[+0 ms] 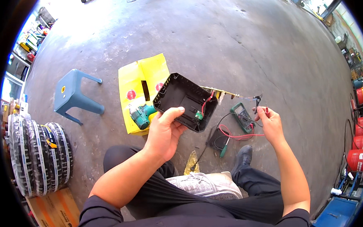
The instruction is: The person holds a circuit board and a plastic charger housing, uses a multimeter to test electrical components, and uses a screwdriver to manipulate internal parts.
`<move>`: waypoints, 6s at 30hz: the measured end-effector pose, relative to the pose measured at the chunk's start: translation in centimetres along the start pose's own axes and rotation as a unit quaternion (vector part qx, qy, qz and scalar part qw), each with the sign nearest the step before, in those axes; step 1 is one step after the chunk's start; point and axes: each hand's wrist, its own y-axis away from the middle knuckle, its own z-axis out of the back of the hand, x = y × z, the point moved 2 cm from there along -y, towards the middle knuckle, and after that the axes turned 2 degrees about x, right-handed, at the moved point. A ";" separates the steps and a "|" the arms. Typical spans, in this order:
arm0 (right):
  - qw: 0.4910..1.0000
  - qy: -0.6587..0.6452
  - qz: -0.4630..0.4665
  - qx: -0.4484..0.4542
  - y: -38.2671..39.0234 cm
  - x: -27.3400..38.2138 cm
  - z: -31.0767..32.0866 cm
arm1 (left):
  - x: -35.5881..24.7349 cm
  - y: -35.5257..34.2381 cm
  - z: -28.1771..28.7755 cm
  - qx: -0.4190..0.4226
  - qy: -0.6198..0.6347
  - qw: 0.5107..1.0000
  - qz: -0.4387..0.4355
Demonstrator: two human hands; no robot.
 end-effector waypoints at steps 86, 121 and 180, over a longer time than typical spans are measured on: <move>0.919 0.161 -0.352 0.077 -4.1 -27.7 -38.7 | -5.3 -2.1 3.5 -0.194 0.007 0.980 0.038; 0.921 0.238 0.222 0.213 5.6 8.3 -7.6 | 3.0 3.3 3.8 -0.002 -0.123 0.957 0.262; 0.862 -0.171 -0.408 0.249 9.0 4.3 -9.3 | 3.8 2.0 2.7 0.035 -0.229 0.930 0.284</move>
